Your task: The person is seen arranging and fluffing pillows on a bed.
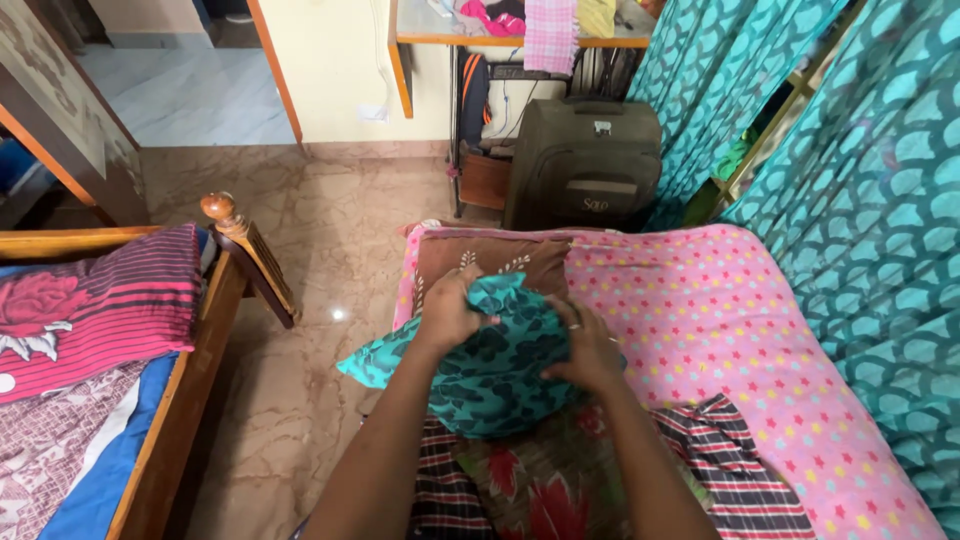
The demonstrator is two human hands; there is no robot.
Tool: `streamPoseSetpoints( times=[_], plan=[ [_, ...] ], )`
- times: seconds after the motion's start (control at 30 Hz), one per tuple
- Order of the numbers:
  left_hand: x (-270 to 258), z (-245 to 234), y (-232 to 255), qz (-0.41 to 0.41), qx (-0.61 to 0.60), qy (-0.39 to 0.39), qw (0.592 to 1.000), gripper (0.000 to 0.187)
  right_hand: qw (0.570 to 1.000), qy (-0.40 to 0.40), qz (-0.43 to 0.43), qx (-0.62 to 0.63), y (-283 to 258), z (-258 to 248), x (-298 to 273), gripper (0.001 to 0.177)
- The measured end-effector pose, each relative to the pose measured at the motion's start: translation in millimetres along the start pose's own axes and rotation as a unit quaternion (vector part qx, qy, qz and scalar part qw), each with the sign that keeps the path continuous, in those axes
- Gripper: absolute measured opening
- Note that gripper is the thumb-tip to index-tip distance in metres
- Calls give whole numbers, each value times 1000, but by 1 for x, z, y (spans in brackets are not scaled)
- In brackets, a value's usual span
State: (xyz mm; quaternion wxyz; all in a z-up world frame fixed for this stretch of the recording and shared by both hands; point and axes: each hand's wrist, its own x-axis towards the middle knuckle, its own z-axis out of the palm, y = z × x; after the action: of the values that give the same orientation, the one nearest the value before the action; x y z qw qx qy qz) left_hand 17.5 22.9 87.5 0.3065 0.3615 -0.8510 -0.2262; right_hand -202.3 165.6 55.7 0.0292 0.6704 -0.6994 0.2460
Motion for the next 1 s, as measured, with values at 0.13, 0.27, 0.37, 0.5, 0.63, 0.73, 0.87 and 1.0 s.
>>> streamPoseSetpoints(
  times=[0.13,0.27,0.37,0.5,0.63,0.73,0.87,1.0],
  plan=[
    [10,-28,22,84,-219,17,972,53,983,-60,173,-30,-1,-55,7,129],
    [19,-50,12,111,-381,8,918,63,991,5,128,-35,-21,-121,11,106],
    [3,-73,-2,-70,-534,-87,838,75,992,-1,115,-47,-45,-142,17,92],
    [-31,16,-120,-199,-421,-115,877,77,999,-42,-10,2,-15,-46,17,82],
    [-28,33,-123,-204,-169,-156,952,60,985,-135,33,-102,-31,31,1,89],
    [-8,6,-40,-162,148,-214,952,50,988,-59,5,-144,-35,68,-7,72],
    [-25,38,47,-18,406,-254,878,68,978,26,3,-207,-44,79,-8,43],
    [-51,52,48,17,427,-140,893,74,996,26,4,-81,-37,17,-11,64]
  ],
)
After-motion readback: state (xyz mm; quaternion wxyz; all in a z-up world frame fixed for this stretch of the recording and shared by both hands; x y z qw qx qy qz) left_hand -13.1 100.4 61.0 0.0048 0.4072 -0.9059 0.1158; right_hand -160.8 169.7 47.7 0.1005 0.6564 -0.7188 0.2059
